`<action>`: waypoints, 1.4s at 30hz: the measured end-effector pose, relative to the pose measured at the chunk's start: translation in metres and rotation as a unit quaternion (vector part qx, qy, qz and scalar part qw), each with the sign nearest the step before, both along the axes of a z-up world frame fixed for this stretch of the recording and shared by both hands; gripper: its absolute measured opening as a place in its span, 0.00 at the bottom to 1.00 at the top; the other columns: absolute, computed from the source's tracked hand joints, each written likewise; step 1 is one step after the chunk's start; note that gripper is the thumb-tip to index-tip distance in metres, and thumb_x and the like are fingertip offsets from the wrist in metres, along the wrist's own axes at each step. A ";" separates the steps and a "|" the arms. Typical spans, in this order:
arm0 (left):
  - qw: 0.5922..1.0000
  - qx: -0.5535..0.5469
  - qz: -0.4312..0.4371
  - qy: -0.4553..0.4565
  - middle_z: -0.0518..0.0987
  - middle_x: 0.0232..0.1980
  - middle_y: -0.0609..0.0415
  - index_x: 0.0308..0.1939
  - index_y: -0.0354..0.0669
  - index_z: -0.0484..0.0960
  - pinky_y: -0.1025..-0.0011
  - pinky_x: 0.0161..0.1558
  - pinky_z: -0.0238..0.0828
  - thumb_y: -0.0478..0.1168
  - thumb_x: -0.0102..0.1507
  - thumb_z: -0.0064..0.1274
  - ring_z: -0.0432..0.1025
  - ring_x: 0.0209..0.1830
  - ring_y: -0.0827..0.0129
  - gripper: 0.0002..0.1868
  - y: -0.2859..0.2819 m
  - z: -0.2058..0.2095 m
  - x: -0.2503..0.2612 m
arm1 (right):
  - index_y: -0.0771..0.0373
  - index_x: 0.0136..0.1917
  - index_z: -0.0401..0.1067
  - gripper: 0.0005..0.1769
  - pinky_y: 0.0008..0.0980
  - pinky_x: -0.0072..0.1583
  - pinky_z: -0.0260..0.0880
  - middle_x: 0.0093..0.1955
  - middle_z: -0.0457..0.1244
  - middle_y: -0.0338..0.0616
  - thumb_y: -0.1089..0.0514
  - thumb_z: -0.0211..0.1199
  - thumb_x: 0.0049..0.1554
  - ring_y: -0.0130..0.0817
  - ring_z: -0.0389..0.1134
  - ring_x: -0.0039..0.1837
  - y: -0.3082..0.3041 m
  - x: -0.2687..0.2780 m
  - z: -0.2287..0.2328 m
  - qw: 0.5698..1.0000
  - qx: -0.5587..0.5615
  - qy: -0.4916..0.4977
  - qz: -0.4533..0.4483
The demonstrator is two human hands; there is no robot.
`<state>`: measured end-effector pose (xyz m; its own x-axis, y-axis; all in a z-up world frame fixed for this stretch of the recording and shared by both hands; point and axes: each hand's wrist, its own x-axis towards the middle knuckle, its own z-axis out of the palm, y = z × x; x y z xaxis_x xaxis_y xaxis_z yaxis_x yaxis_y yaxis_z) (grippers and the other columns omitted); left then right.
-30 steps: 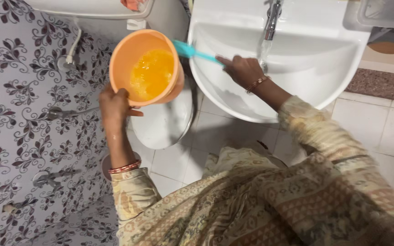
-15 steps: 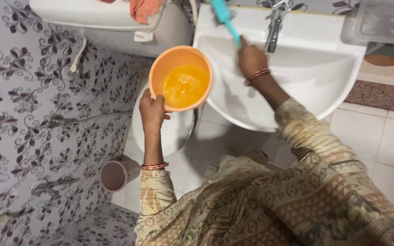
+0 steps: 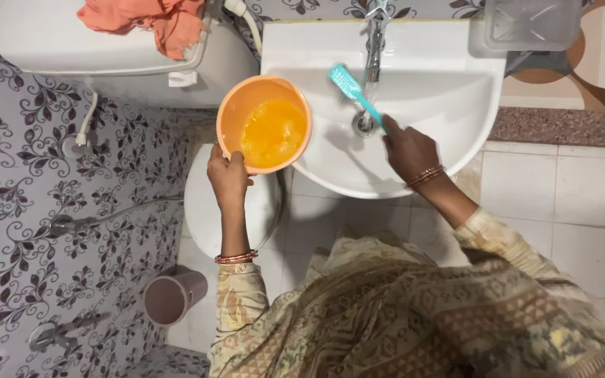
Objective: The person scrubs a white bathroom sink with a blue brush while water runs from the faucet. They repeatedly dip the brush into an orange bucket containing soapy water and scrub the sink basin and faucet area.
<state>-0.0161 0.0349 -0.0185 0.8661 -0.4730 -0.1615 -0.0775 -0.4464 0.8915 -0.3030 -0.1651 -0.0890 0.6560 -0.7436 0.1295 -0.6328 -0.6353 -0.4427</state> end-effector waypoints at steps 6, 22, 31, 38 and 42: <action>0.999 0.035 -0.006 -0.020 0.83 0.31 0.42 0.49 0.28 0.76 0.69 0.17 0.71 0.34 0.62 0.43 0.80 0.22 0.64 0.15 -0.009 0.004 -0.001 | 0.53 0.69 0.68 0.23 0.55 0.41 0.69 0.37 0.67 0.56 0.55 0.61 0.61 0.59 0.69 0.39 0.005 -0.050 0.019 0.998 -0.002 0.051 -0.023; 0.993 0.089 -0.006 -0.076 0.81 0.25 0.45 0.47 0.32 0.77 0.65 0.22 0.73 0.36 0.63 0.44 0.77 0.18 0.62 0.12 -0.009 -0.006 -0.004 | 0.57 0.63 0.70 0.17 0.50 0.40 0.73 0.43 0.65 0.63 0.59 0.57 0.60 0.57 0.70 0.38 -0.030 0.040 0.017 0.996 -0.075 0.058 0.004; 0.994 0.077 0.005 -0.077 0.82 0.28 0.42 0.50 0.33 0.77 0.62 0.27 0.76 0.36 0.62 0.44 0.78 0.19 0.58 0.15 -0.007 -0.001 -0.007 | 0.65 0.59 0.71 0.14 0.53 0.44 0.73 0.38 0.68 0.59 0.59 0.53 0.63 0.56 0.71 0.42 -0.093 0.199 -0.022 0.989 -0.005 0.036 0.144; 0.993 0.089 0.004 -0.081 0.82 0.27 0.41 0.49 0.32 0.77 0.64 0.24 0.74 0.35 0.63 0.44 0.77 0.17 0.60 0.14 -0.011 0.006 -0.009 | 0.74 0.62 0.68 0.21 0.50 0.40 0.74 0.36 0.68 0.60 0.62 0.52 0.58 0.55 0.72 0.38 -0.098 0.124 -0.026 0.993 -0.067 0.093 -0.021; 0.995 0.087 0.007 -0.057 0.81 0.26 0.41 0.49 0.31 0.76 0.65 0.21 0.73 0.35 0.63 0.43 0.76 0.16 0.60 0.13 -0.005 0.005 -0.013 | 0.71 0.64 0.70 0.16 0.51 0.43 0.74 0.38 0.69 0.58 0.63 0.49 0.67 0.55 0.73 0.41 -0.072 0.169 -0.051 0.996 -0.054 0.051 0.040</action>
